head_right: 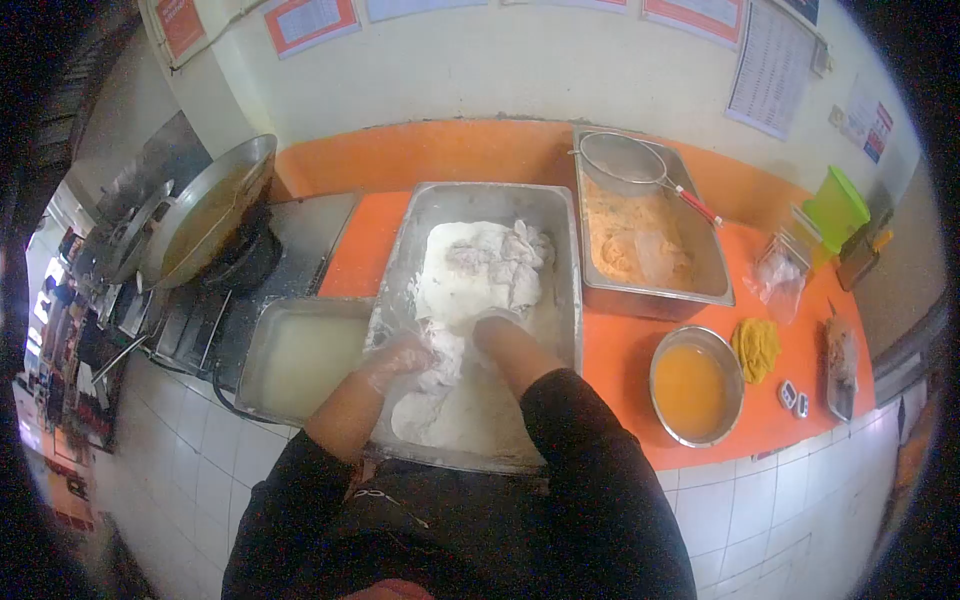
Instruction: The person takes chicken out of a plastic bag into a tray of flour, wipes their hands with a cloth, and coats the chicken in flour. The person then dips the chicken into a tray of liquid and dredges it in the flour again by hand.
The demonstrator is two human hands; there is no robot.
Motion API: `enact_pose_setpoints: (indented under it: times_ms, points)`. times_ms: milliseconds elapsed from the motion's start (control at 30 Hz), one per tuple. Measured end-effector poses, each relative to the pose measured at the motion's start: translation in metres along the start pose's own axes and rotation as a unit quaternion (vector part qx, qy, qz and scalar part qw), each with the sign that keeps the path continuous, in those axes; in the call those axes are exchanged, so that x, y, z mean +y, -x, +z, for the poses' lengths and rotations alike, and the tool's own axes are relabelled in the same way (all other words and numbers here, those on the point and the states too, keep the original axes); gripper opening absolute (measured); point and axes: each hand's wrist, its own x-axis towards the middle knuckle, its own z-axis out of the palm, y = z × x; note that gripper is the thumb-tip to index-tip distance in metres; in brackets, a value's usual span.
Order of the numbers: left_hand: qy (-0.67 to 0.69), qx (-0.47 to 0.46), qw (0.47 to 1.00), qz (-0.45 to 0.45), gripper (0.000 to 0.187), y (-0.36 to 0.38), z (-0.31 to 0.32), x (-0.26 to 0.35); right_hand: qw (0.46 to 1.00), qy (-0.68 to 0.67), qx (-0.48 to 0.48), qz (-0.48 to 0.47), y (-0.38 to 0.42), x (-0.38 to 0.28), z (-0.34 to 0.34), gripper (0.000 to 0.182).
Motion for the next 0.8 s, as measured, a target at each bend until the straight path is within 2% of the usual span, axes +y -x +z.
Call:
enact_pose_setpoints:
  times_ms: [67, 100, 167, 200, 233, 267, 300, 333, 367, 433, 500, 600, 667, 733, 767, 800]
  points:
    - [0.076, -0.048, 0.996, 0.031, 0.041, -0.019, -0.001, -0.043, 1.0, 0.005, -0.003, 0.02, 0.0, 0.009, 0.001, 0.035]
    - [0.102, -0.069, 0.992, 0.041, 0.04, -0.027, 0.001, -0.062, 0.997, -0.033, 0.023, 0.061, 0.001, 0.01, 0.0, 0.033]
    - [0.079, -0.067, 0.994, 0.033, 0.038, -0.024, 0.0, -0.062, 0.981, -0.11, 0.07, 0.143, 0.007, 0.009, -0.007, 0.029]
    - [0.014, -0.035, 0.999, -0.005, 0.044, -0.017, 0.004, -0.063, 0.984, -0.074, 0.08, 0.144, 0.01, 0.01, -0.011, 0.034]
    - [-0.049, -0.008, 0.998, -0.047, 0.049, 0.0, 0.001, -0.038, 0.985, -0.04, 0.09, 0.144, 0.018, 0.007, -0.018, 0.039]
    - [-0.192, 0.009, 0.979, -0.072, 0.061, 0.008, 0.009, -0.01, 0.962, -0.029, 0.223, 0.153, -0.001, 0.014, -0.003, 0.049]
    - [-0.331, 0.026, 0.938, -0.096, 0.072, 0.009, 0.019, 0.006, 0.945, 0.002, 0.289, 0.155, -0.001, 0.014, -0.004, 0.056]
    - [-0.361, 0.014, 0.93, -0.071, 0.075, 0.006, 0.029, 0.009, 0.921, 0.032, 0.353, 0.16, -0.001, 0.014, -0.005, 0.063]
    - [-0.389, 0.002, 0.92, -0.045, 0.078, 0.005, 0.04, 0.007, 0.918, 0.084, 0.353, 0.161, 0.042, 0.003, -0.041, 0.065]
    - [-0.425, -0.023, 0.905, -0.012, 0.079, -0.004, 0.062, -0.024, 0.907, 0.11, 0.386, 0.131, 0.062, 0.001, -0.061, 0.064]
    - [-0.439, -0.046, 0.897, 0.004, 0.076, -0.032, 0.088, -0.076, 0.905, 0.057, 0.413, 0.085, 0.062, 0.012, -0.062, 0.058]
    - [-0.374, -0.072, 0.92, -0.092, 0.067, -0.045, 0.074, -0.067, 0.932, -0.033, 0.355, 0.064, 0.088, 0.017, -0.087, 0.054]
    - [-0.272, -0.085, 0.951, -0.123, 0.06, -0.014, 0.038, -0.006, 0.933, -0.079, 0.347, 0.045, 0.099, 0.022, -0.091, 0.052]
    - [-0.279, -0.063, 0.953, -0.098, 0.055, 0.003, 0.03, 0.02, 0.912, -0.067, 0.404, 0.018, 0.09, 0.03, -0.077, 0.051]
    - [-0.337, -0.035, 0.939, -0.055, 0.054, 0.005, 0.034, 0.023, 0.891, -0.035, 0.453, 0.007, 0.067, 0.036, -0.06, 0.05]
    - [-0.393, -0.007, 0.92, -0.009, 0.053, 0.006, 0.037, 0.028, 0.873, -0.121, 0.47, -0.042, 0.044, 0.044, -0.046, 0.051]
